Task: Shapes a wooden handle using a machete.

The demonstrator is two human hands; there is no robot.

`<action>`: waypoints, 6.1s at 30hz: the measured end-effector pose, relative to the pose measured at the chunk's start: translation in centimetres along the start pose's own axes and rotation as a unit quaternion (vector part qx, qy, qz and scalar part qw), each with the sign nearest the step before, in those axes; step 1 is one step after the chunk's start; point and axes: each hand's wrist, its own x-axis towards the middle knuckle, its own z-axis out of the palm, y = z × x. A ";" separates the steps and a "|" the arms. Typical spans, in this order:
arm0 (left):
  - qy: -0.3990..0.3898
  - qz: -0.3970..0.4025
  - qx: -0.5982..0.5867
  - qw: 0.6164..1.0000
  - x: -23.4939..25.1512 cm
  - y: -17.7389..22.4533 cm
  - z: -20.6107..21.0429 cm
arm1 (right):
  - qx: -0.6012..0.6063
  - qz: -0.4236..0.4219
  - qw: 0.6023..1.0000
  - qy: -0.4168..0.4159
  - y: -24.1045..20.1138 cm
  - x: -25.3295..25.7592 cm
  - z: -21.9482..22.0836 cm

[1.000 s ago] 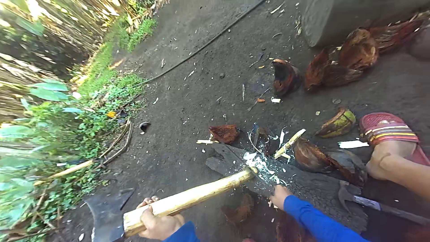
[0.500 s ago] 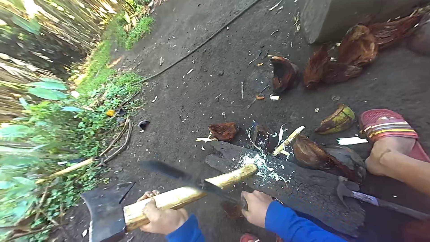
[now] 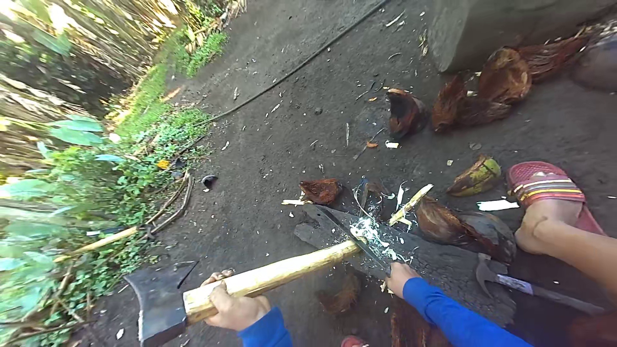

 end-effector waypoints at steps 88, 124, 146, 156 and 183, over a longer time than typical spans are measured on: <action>-0.602 -0.103 -0.429 0.666 -0.3 1.4 -1.0 | -0.020 -0.015 0.999 0.039 8.7 5.6 -1.6; -0.679 -0.174 -0.463 0.542 -3.0 3.9 0.5 | 0.004 -0.024 0.999 0.030 9.1 6.2 -1.8; -0.616 -0.097 -0.408 0.667 -1.2 1.9 -1.4 | 0.024 -0.005 1.000 0.009 6.0 5.4 -2.7; -0.322 -0.066 -0.243 0.913 -3.9 4.3 -0.6 | 0.135 -0.182 0.972 0.063 -3.2 -4.7 -1.6; -0.079 0.036 -0.122 0.989 -6.5 4.3 -2.7 | 0.012 -0.319 0.947 0.041 -4.8 -12.2 0.6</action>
